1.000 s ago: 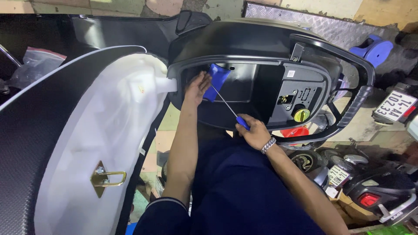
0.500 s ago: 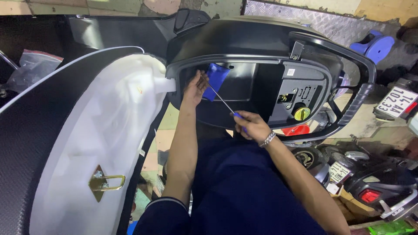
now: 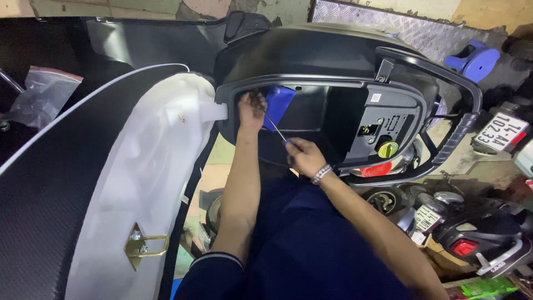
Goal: Disassembling the under-seat storage area of a scooter using a screwdriver to remove internal components
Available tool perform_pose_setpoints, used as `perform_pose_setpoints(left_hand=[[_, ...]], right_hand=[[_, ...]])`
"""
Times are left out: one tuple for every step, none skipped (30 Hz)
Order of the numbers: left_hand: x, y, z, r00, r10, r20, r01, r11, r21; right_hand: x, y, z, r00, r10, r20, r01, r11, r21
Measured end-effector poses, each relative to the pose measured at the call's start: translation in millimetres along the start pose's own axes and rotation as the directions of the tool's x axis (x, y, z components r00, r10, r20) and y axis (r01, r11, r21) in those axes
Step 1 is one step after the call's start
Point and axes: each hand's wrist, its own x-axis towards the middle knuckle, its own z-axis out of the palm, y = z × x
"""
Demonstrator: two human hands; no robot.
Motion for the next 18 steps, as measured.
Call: perform_pose_setpoints(left_hand=[[-1,0,2,1.000,-0.002,-0.003,0.002,1.000,-0.003],[-1,0,5,1.000,0.015,-0.026,-0.015,1.000,-0.022],[-2,0,8,0.998,0.031,-0.050,-0.033,0.999,-0.040],[3,-1,6,0.998,0.033,-0.052,-0.035,0.998,-0.043],[8,-2,5,0.998,0.034,-0.054,-0.036,0.999,-0.031],[13,-4,3,0.998,0.033,-0.056,-0.034,0.999,-0.018],[15,-3,3,0.998,0.033,-0.056,-0.035,0.999,-0.020],[16,-4,3,0.998,0.019,-0.057,-0.023,0.998,-0.058],[18,-5,3,0.998,0.005,-0.057,-0.011,0.995,-0.096],[16,-4,7,0.998,0.005,-0.057,-0.010,0.995,-0.097],[14,-4,11,0.999,-0.001,-0.044,-0.003,0.996,-0.085],[12,-3,15,1.000,-0.006,-0.029,0.004,0.997,-0.072],[17,-1,11,1.000,-0.007,-0.030,0.005,0.997,-0.073],[22,0,7,1.000,-0.013,-0.023,0.012,0.997,-0.077],[27,1,3,1.000,-0.019,-0.016,0.018,0.996,-0.082],[22,2,7,1.000,-0.020,-0.016,0.019,0.996,-0.082],[18,4,11,1.000,-0.028,-0.012,0.028,1.000,-0.009],[13,5,15,0.999,-0.037,-0.009,0.038,0.997,0.065]], right_hand=[[-2,-10,4,1.000,0.004,0.001,-0.004,1.000,-0.002],[-4,-20,8,0.999,0.033,-0.030,-0.036,0.994,-0.107],[-6,-31,12,0.996,0.060,-0.063,-0.072,0.975,-0.209],[-12,-43,13,0.996,0.059,-0.060,-0.070,0.975,-0.212],[-18,-55,15,0.995,0.071,-0.076,-0.087,0.968,-0.237],[-24,-67,15,0.992,0.083,-0.095,-0.105,0.960,-0.261],[-22,-68,16,0.992,0.083,-0.094,-0.105,0.959,-0.262],[-20,-68,15,0.994,0.058,-0.094,-0.083,0.954,-0.290],[-19,-69,14,0.995,0.032,-0.094,-0.060,0.947,-0.317],[-17,-68,14,0.995,0.033,-0.093,-0.061,0.946,-0.318],[-15,-68,14,0.994,0.037,-0.101,-0.068,0.946,-0.318],[-13,-67,13,0.993,0.041,-0.109,-0.074,0.945,-0.318],[-13,-71,13,0.993,0.042,-0.109,-0.075,0.945,-0.319],[-14,-74,13,0.992,0.060,-0.109,-0.093,0.940,-0.330],[-14,-78,12,0.991,0.078,-0.108,-0.111,0.934,-0.340],[-16,-84,11,0.991,0.079,-0.108,-0.111,0.934,-0.340],[-17,-91,10,0.991,0.093,-0.095,-0.121,0.929,-0.351],[-18,-97,9,0.991,0.106,-0.083,-0.129,0.923,-0.361]])
